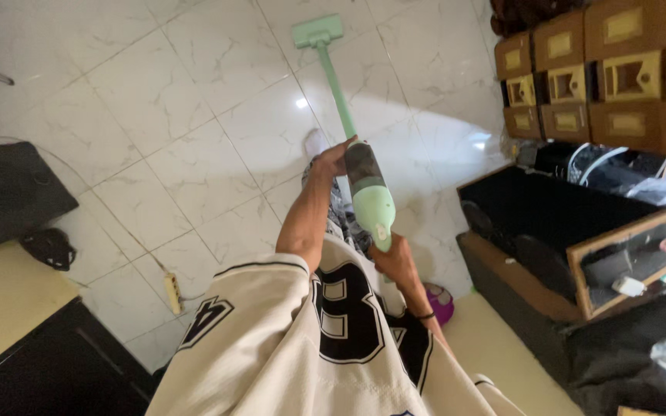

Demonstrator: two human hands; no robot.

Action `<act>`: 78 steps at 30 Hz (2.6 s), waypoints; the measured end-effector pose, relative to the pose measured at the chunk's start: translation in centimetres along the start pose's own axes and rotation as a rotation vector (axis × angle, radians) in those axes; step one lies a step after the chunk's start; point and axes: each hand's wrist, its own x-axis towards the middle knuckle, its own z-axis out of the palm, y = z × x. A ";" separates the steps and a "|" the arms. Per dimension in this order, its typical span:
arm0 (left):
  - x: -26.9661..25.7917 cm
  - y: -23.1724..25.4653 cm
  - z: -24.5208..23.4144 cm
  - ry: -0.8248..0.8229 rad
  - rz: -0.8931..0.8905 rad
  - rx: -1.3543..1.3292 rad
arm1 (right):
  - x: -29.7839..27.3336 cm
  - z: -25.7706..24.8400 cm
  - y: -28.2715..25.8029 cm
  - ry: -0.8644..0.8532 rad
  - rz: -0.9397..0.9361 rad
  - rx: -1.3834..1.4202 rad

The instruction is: The person cleans a tiled floor using a handheld vacuum cleaner, moving the vacuum head back and forth across different sections of the room.

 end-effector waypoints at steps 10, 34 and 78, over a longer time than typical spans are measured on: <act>-0.5 9.0 0.4 -0.102 0.178 -0.218 | 9.0 -0.1 -5.8 0.063 -0.221 -0.200; 3.1 22.9 5.2 0.457 0.243 0.192 | 16.3 -1.2 -14.5 -0.063 -0.142 -0.160; -17.7 -6.0 -8.6 0.309 0.566 0.182 | -5.0 10.5 0.6 -0.277 -0.124 -0.154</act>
